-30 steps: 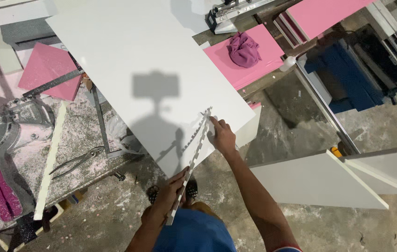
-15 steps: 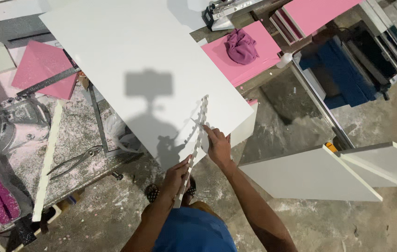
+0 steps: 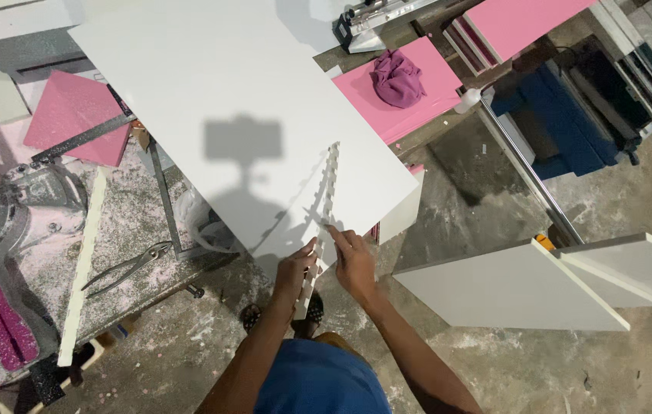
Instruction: The person wipes a white panel with a cloth, applies adhesive from a bottle to a grooved plastic strip, and then presses the strip onto the edge of the panel.
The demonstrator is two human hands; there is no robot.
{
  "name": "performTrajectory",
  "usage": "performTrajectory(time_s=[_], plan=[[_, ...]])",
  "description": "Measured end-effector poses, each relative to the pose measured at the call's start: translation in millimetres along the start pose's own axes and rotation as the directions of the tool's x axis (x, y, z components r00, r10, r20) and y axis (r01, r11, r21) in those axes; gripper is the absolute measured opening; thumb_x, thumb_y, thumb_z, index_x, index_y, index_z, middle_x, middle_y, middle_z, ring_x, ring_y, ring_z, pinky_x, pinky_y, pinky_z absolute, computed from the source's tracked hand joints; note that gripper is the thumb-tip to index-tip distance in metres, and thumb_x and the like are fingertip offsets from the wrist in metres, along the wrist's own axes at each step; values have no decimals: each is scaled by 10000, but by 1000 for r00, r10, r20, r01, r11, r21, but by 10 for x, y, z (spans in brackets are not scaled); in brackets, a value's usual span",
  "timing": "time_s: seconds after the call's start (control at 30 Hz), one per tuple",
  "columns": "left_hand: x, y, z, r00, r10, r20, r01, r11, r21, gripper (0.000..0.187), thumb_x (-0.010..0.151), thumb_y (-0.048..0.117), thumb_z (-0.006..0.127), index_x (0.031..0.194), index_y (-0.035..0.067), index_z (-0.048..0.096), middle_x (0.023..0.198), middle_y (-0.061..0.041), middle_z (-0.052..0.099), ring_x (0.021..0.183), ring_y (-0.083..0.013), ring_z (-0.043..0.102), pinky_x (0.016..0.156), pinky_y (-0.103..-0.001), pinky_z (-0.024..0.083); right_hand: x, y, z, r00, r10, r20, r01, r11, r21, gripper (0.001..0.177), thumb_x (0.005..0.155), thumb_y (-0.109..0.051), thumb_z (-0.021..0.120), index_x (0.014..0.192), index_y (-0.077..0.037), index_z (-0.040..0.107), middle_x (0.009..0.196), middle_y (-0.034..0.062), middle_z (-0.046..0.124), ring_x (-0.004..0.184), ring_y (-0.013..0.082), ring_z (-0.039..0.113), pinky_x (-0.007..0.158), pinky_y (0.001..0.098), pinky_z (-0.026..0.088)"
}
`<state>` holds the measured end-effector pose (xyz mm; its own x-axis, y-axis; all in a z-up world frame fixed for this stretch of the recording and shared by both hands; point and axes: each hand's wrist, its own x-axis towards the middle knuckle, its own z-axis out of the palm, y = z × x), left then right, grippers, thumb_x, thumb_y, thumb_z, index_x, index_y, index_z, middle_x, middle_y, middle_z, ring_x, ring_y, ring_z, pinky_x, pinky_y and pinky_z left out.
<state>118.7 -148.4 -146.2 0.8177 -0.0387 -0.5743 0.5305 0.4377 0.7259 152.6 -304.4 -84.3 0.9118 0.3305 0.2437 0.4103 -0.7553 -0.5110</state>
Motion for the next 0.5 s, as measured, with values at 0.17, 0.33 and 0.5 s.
performTrajectory(time_s=[0.17,0.33,0.5], plan=[[100,-16,16,996,-43,-83,49,996,80,517,928,318,678,1445,307,679,1277,-239,681,1132,-434,646,966,-440,511,-136,-24,45,999,-6,-53,8,999,37,471,968,-3,573,1404,-167,643,989,107,644,861,382,652,738,473,549],[400,-227,58,994,-20,-109,22,1000,13,552,883,271,697,1424,170,655,1257,-233,681,1064,-355,618,945,-419,505,-163,-229,-90,997,-18,-75,25,996,85,452,972,-2,560,1389,-146,656,949,100,645,831,366,649,727,450,540],[254,93,135,990,-20,-141,12,998,-59,569,864,188,676,1428,118,639,1282,-237,693,1021,-354,610,935,-418,492,-335,-25,109,989,-66,-130,76,994,76,479,966,10,584,1404,-166,664,976,65,662,820,305,646,747,360,544]])
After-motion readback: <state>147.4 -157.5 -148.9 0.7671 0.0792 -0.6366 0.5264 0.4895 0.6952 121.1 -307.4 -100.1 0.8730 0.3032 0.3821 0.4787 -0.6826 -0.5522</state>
